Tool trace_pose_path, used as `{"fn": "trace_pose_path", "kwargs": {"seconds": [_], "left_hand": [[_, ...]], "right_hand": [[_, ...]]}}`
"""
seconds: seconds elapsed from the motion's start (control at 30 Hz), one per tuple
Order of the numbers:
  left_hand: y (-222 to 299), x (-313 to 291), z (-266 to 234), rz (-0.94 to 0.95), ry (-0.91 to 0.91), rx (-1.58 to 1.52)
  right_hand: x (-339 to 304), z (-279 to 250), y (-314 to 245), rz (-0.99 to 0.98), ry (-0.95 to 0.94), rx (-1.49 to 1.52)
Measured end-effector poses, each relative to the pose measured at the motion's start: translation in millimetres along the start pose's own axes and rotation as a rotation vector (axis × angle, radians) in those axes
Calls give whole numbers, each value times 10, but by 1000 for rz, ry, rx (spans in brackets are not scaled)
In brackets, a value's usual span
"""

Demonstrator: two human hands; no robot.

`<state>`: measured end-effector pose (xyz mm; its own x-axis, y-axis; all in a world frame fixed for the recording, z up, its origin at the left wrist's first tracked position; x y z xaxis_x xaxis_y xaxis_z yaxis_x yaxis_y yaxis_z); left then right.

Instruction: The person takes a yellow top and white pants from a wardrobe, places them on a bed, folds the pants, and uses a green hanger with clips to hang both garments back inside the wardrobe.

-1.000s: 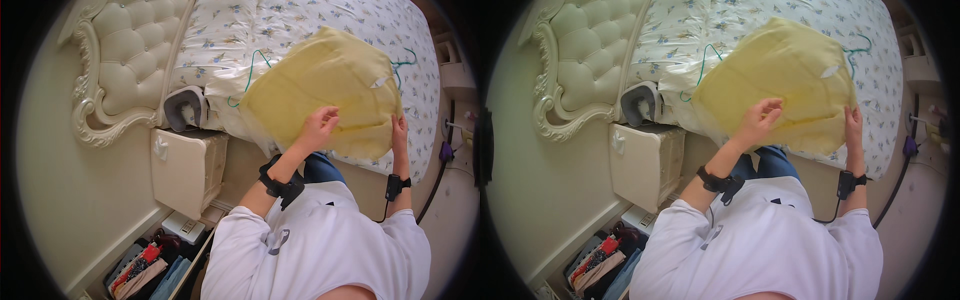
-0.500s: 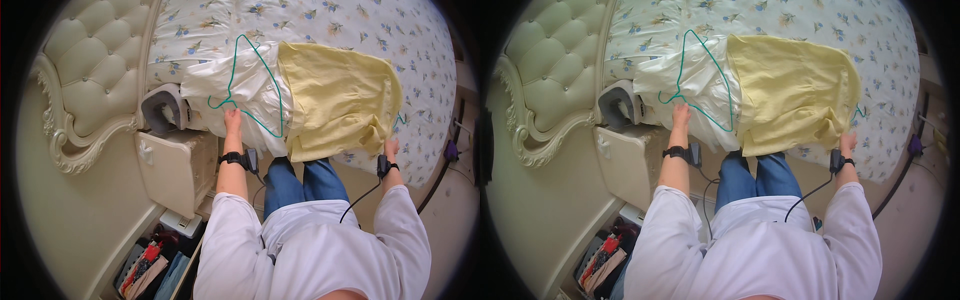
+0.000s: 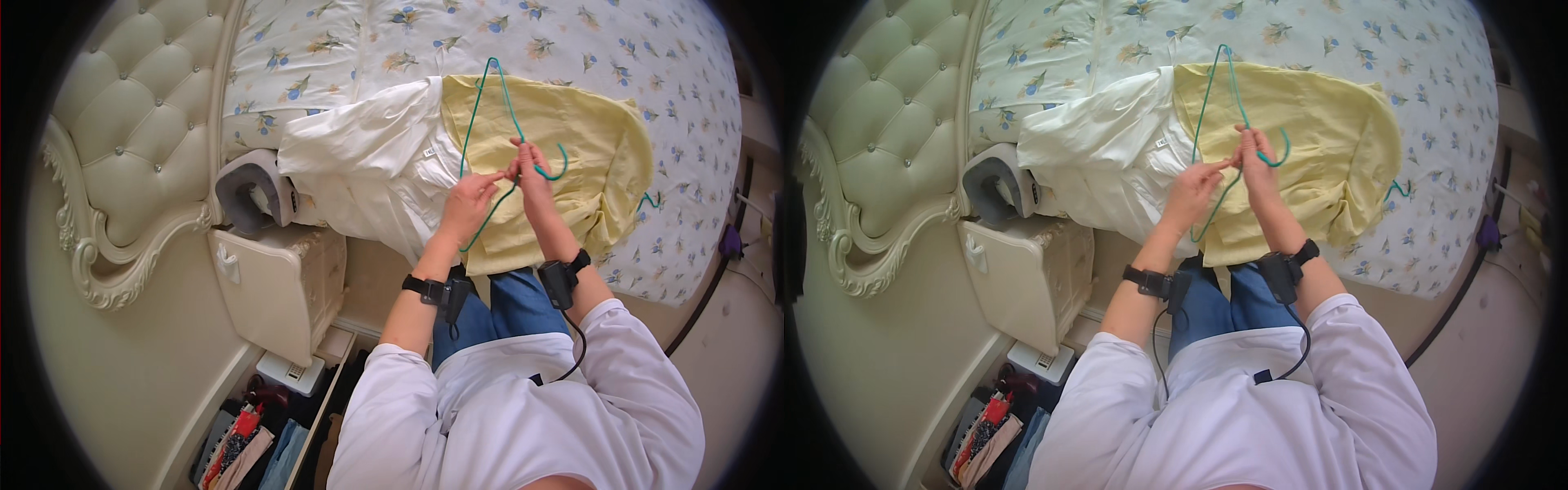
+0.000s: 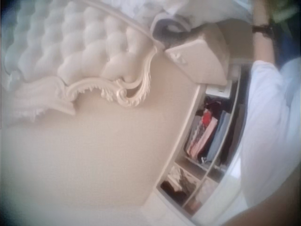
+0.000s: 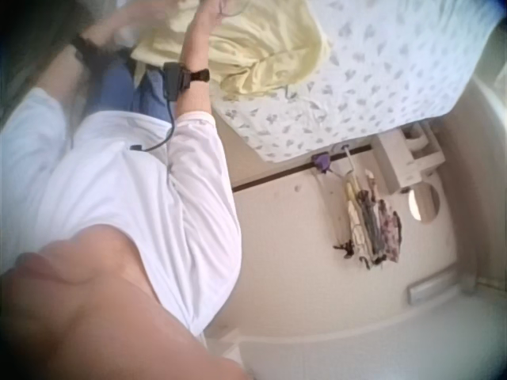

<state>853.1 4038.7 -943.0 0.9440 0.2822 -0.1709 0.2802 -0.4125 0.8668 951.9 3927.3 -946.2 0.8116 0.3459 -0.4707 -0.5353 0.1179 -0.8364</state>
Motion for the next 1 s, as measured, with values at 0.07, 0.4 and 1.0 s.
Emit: {"fn": "trace_pose_path", "kwargs": {"seconds": [0.07, 0.4, 1.0], "left_hand": [[-388, 139, -136, -71, 151, 230], [-1563, 341, -1063, -610, 158, 691], [2163, -3254, -3273, -242, 1156, -707]], "right_hand": [[115, -297, -71, 46, 97, 171], [97, -1610, -311, 236, 64, 354], [-1750, -408, -124, 615, -51, -28]]}}
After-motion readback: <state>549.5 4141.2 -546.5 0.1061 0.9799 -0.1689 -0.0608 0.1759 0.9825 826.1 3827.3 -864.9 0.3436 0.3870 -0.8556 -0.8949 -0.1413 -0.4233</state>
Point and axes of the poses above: each hand's wrist, its own x-axis towards the middle knuckle, its own z-axis out of the palm, y = z × x, the point moved 1 cm from there along x, towards the middle knuckle, and after that the axes turned 12 degrees about x, right-handed, at the moved point
